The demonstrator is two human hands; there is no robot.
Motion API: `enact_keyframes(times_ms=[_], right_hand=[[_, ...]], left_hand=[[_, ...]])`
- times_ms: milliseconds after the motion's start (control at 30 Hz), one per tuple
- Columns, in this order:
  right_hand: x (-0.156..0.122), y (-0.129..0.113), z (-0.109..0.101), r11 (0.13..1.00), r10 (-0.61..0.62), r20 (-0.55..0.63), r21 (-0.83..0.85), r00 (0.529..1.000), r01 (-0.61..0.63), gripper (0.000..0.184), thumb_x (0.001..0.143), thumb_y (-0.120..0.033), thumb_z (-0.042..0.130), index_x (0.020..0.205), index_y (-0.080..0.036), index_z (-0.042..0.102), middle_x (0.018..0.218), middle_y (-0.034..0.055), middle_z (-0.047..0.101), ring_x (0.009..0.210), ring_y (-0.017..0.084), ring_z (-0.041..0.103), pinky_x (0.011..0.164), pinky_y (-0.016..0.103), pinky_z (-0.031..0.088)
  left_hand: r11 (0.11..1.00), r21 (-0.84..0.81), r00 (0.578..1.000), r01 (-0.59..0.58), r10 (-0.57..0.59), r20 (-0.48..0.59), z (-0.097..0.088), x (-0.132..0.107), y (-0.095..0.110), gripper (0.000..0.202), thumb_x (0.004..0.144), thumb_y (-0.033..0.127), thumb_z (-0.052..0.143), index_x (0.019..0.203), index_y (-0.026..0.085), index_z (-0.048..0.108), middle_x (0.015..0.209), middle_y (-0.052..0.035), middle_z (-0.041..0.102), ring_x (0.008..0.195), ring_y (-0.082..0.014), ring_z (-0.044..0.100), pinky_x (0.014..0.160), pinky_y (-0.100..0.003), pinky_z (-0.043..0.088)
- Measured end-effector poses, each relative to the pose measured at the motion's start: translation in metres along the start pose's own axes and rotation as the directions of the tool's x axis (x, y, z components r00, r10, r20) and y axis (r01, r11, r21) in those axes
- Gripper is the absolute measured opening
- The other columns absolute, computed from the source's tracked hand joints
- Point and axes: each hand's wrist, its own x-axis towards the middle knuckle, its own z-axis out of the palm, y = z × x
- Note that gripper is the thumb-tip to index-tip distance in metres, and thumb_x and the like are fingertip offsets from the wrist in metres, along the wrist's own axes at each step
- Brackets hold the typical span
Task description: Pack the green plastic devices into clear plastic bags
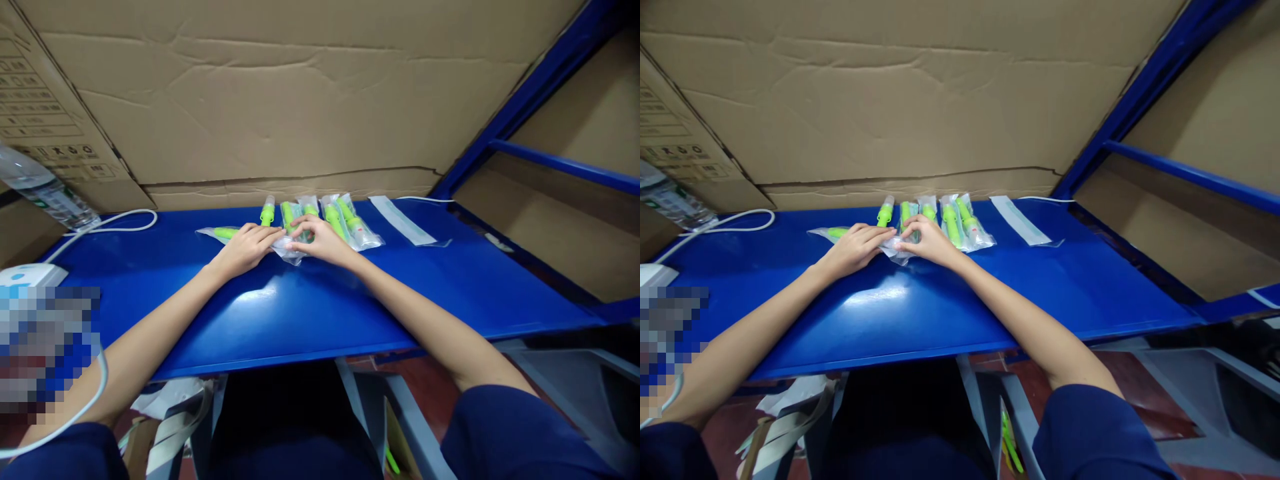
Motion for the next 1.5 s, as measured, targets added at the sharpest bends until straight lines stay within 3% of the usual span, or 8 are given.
enact_keyframes(times_ms=[267,433,533,633,867,1100,1333,1500], right_hand=[[-0.001,-0.004,0.013,1.0,-0.025,-0.056,0.003,0.998,0.025,0.032,0.079,-0.044,0.079,0.068,-0.018,0.065,0.108,0.0121,0.069,0.109,0.025,0.065,0.1,0.04,0.047],[0.004,-0.001,-0.013,0.995,-0.035,0.025,0.091,0.999,0.032,0.065,0.097,-0.074,0.036,0.094,-0.019,0.07,0.099,0.0099,0.072,0.094,0.023,0.066,0.091,0.039,0.051],[0.005,0.007,-0.027,0.989,-0.086,0.092,0.125,0.992,0.074,0.073,0.083,-0.081,0.056,0.12,-0.019,0.066,0.12,0.0121,0.069,0.105,0.025,0.066,0.09,0.039,0.053],[0.006,0.013,-0.029,0.993,-0.061,0.108,0.11,0.992,0.049,0.075,0.074,-0.065,0.079,0.132,-0.02,0.062,0.127,0.0128,0.067,0.103,0.025,0.067,0.087,0.038,0.054],[0.008,0.01,-0.017,0.949,0.032,0.119,0.308,0.992,-0.068,0.043,0.079,-0.06,0.073,0.087,-0.018,0.07,0.094,0.0069,0.075,0.086,0.019,0.068,0.08,0.033,0.054],[0.004,0.005,-0.01,0.853,0.115,0.23,0.475,0.966,-0.214,0.05,0.082,-0.069,0.069,0.086,-0.022,0.053,0.072,0.0027,0.072,0.057,0.012,0.059,0.06,0.027,0.05],[0.004,-0.003,0.001,0.833,0.305,0.203,0.417,0.931,-0.364,0.029,0.087,-0.042,0.071,0.079,-0.022,0.052,0.056,-0.0018,0.066,0.048,0.012,0.06,0.05,0.023,0.048],[0.004,-0.005,0.002,0.83,0.347,0.165,0.405,0.923,-0.384,0.029,0.079,-0.038,0.075,0.072,-0.022,0.052,0.049,-0.0022,0.062,0.043,0.011,0.057,0.045,0.022,0.045]], left_hand=[[1.0,0.027,0.999,-0.009,0.01,-0.045,-0.001,0.003,0.006,0.039,0.108,0.03,0.039,0.137,0.017,0.061,0.13,-0.0125,0.072,0.113,-0.0233,0.07,0.092,-0.038,0.046],[0.995,0.016,0.991,0.1,-0.098,-0.089,-0.009,0.003,0.002,0.038,0.107,0.027,0.04,0.137,0.02,0.062,0.131,-0.0123,0.071,0.116,-0.0233,0.071,0.092,-0.041,0.047],[0.983,-0.011,0.974,0.185,-0.185,-0.128,-0.013,0.002,-0.001,0.037,0.106,0.029,0.044,0.136,0.02,0.064,0.131,-0.0122,0.071,0.117,-0.0237,0.07,0.094,-0.042,0.047],[0.98,-0.02,0.965,0.196,-0.196,-0.173,-0.015,0.002,-0.001,0.034,0.105,0.031,0.048,0.134,0.024,0.065,0.131,-0.0109,0.071,0.115,-0.0241,0.07,0.092,-0.042,0.046],[0.997,0.017,0.979,0.079,-0.075,-0.19,-0.014,0.007,0.013,0.029,0.103,0.027,0.052,0.125,0.031,0.071,0.12,-0.0086,0.075,0.103,-0.0207,0.069,0.087,-0.039,0.043],[0.999,-0.032,0.979,0.008,-0.014,-0.201,-0.011,0.007,0.015,0.027,0.105,0.025,0.05,0.12,0.029,0.072,0.111,-0.0058,0.078,0.095,-0.016,0.07,0.087,-0.037,0.043],[0.994,-0.044,0.948,-0.096,0.078,-0.309,-0.004,0.008,0.02,0.022,0.105,0.029,0.051,0.11,0.019,0.07,0.1,-0.0048,0.081,0.091,-0.0139,0.073,0.08,-0.031,0.046],[0.998,-0.064,0.959,-0.021,0.002,-0.282,-0.006,0.008,0.024,0.033,0.106,0.036,0.047,0.128,0.018,0.063,0.098,-0.0058,0.081,0.083,-0.0137,0.073,0.084,-0.033,0.048]])
